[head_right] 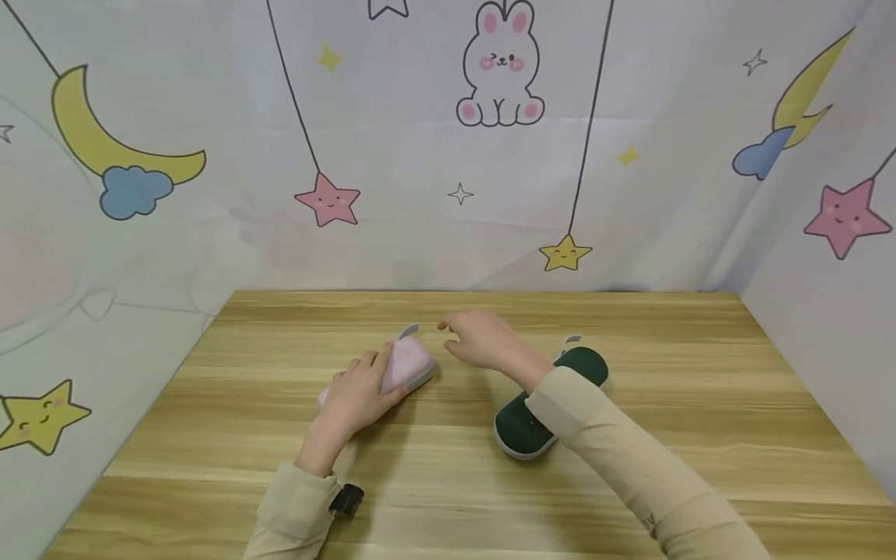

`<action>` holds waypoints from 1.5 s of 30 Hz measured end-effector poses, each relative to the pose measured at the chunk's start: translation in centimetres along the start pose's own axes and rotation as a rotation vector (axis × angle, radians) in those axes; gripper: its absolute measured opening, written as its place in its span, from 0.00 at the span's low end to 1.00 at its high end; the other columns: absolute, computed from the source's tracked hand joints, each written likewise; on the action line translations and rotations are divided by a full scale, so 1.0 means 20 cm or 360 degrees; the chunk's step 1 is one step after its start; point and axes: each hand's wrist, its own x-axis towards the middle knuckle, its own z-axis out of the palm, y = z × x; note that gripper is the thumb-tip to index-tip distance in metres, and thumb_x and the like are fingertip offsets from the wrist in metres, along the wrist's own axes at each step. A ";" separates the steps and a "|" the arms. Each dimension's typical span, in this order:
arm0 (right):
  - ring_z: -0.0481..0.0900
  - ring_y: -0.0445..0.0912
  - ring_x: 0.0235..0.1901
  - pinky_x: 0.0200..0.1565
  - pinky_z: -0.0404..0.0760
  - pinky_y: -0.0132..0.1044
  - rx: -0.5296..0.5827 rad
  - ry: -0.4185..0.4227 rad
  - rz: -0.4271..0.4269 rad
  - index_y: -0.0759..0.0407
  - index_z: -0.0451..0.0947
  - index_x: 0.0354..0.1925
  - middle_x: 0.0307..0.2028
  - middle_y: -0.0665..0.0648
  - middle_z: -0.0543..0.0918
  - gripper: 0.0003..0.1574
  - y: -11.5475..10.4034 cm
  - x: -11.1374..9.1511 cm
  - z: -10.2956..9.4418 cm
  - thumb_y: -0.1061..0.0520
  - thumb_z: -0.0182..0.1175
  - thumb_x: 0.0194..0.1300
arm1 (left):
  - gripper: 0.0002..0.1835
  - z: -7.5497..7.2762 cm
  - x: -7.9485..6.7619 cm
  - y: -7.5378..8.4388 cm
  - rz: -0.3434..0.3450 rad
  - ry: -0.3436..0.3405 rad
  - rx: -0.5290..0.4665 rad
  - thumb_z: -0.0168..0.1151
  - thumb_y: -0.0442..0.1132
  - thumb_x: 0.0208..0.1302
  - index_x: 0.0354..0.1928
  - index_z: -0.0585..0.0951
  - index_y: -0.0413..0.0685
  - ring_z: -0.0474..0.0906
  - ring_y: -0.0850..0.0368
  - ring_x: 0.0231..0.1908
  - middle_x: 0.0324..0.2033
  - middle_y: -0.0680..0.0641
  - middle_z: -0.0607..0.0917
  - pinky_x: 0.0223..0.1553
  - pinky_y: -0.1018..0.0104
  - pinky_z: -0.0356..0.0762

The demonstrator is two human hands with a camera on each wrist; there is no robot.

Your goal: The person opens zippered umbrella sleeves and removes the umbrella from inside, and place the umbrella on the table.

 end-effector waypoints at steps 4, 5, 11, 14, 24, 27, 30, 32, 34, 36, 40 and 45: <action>0.81 0.52 0.50 0.50 0.80 0.48 0.0008 -0.0017 0.0030 0.57 0.77 0.57 0.52 0.60 0.83 0.21 0.00 0.02 0.01 0.55 0.59 0.66 | 0.41 0.00 0.01 0.00 0.0021 -0.0017 -0.0002 0.66 0.51 0.60 0.71 0.61 0.42 0.74 0.37 0.55 0.59 0.35 0.76 0.51 0.40 0.73; 0.81 0.53 0.50 0.50 0.80 0.48 0.0006 -0.0025 0.0039 0.57 0.77 0.56 0.51 0.61 0.83 0.21 0.00 0.02 0.02 0.55 0.59 0.66 | 0.41 0.00 0.01 0.00 0.0026 -0.0022 -0.0004 0.66 0.51 0.60 0.71 0.61 0.42 0.75 0.38 0.55 0.58 0.35 0.76 0.51 0.40 0.74; 0.82 0.53 0.50 0.49 0.81 0.48 -0.0032 -0.0113 0.0103 0.60 0.77 0.56 0.52 0.61 0.83 0.21 0.00 0.06 0.02 0.55 0.58 0.67 | 0.41 0.00 0.01 -0.02 0.0047 -0.0025 0.0007 0.66 0.51 0.58 0.70 0.63 0.42 0.76 0.39 0.50 0.54 0.35 0.77 0.46 0.43 0.76; 0.81 0.53 0.52 0.49 0.80 0.48 -0.0049 -0.0161 0.0117 0.59 0.77 0.57 0.52 0.61 0.83 0.21 0.01 0.08 0.02 0.55 0.58 0.67 | 0.42 0.00 0.01 -0.02 0.0051 -0.0017 0.0017 0.67 0.51 0.58 0.70 0.63 0.42 0.76 0.39 0.50 0.54 0.35 0.77 0.45 0.43 0.76; 0.80 0.54 0.52 0.50 0.80 0.48 -0.0005 -0.0237 0.0020 0.60 0.76 0.58 0.53 0.62 0.82 0.21 0.01 0.15 0.02 0.58 0.56 0.68 | 0.44 -0.02 0.01 -0.02 0.0083 -0.0009 0.0001 0.70 0.48 0.54 0.70 0.63 0.41 0.77 0.40 0.49 0.53 0.35 0.77 0.44 0.43 0.77; 0.80 0.54 0.53 0.51 0.80 0.48 0.0016 -0.0260 0.0005 0.60 0.76 0.58 0.53 0.62 0.82 0.20 0.01 0.18 0.03 0.59 0.55 0.68 | 0.44 -0.03 0.00 -0.02 0.0088 -0.0002 -0.0001 0.71 0.47 0.54 0.70 0.63 0.41 0.77 0.40 0.48 0.53 0.35 0.77 0.44 0.43 0.77; 0.80 0.54 0.53 0.51 0.80 0.47 0.0027 -0.0287 -0.0028 0.60 0.76 0.57 0.52 0.62 0.82 0.20 0.00 0.20 0.03 0.60 0.54 0.69 | 0.44 -0.03 0.00 -0.03 0.0090 -0.0002 -0.0003 0.71 0.47 0.54 0.70 0.63 0.41 0.77 0.40 0.48 0.52 0.35 0.77 0.44 0.43 0.77; 0.80 0.54 0.52 0.52 0.79 0.47 0.0031 -0.0306 -0.0049 0.60 0.76 0.57 0.52 0.62 0.82 0.19 -0.01 0.21 0.04 0.61 0.53 0.69 | 0.44 -0.02 0.00 -0.03 0.0092 0.0000 0.0000 0.71 0.47 0.54 0.70 0.63 0.41 0.77 0.41 0.47 0.52 0.35 0.78 0.44 0.43 0.77; 0.80 0.53 0.52 0.51 0.79 0.46 0.0028 -0.0322 -0.0073 0.60 0.77 0.57 0.51 0.62 0.82 0.19 -0.01 0.23 0.04 0.62 0.53 0.69 | 0.43 -0.02 0.00 -0.03 0.0091 0.0002 0.0004 0.71 0.46 0.53 0.69 0.64 0.41 0.77 0.41 0.47 0.52 0.35 0.78 0.44 0.43 0.76; 0.80 0.53 0.52 0.51 0.79 0.46 0.0012 -0.0334 -0.0093 0.60 0.77 0.56 0.51 0.61 0.82 0.19 -0.02 0.24 0.06 0.62 0.52 0.69 | 0.43 -0.02 -0.01 -0.03 0.0087 0.0006 0.0001 0.71 0.46 0.53 0.69 0.64 0.41 0.77 0.41 0.47 0.52 0.35 0.78 0.44 0.43 0.76; 0.79 0.54 0.53 0.53 0.79 0.46 0.0003 -0.0354 -0.0111 0.60 0.77 0.56 0.52 0.62 0.82 0.20 -0.02 0.26 0.08 0.65 0.51 0.68 | 0.44 -0.01 -0.01 -0.03 0.0094 0.0022 -0.0009 0.72 0.46 0.52 0.69 0.64 0.40 0.77 0.40 0.47 0.51 0.35 0.78 0.43 0.43 0.76; 0.78 0.55 0.56 0.55 0.78 0.46 0.0045 -0.0364 -0.0074 0.61 0.76 0.58 0.55 0.64 0.80 0.25 -0.03 0.28 0.10 0.70 0.48 0.64 | 0.43 -0.01 -0.01 -0.04 0.0118 0.0051 -0.0022 0.73 0.45 0.52 0.68 0.65 0.41 0.77 0.40 0.46 0.50 0.35 0.78 0.43 0.43 0.77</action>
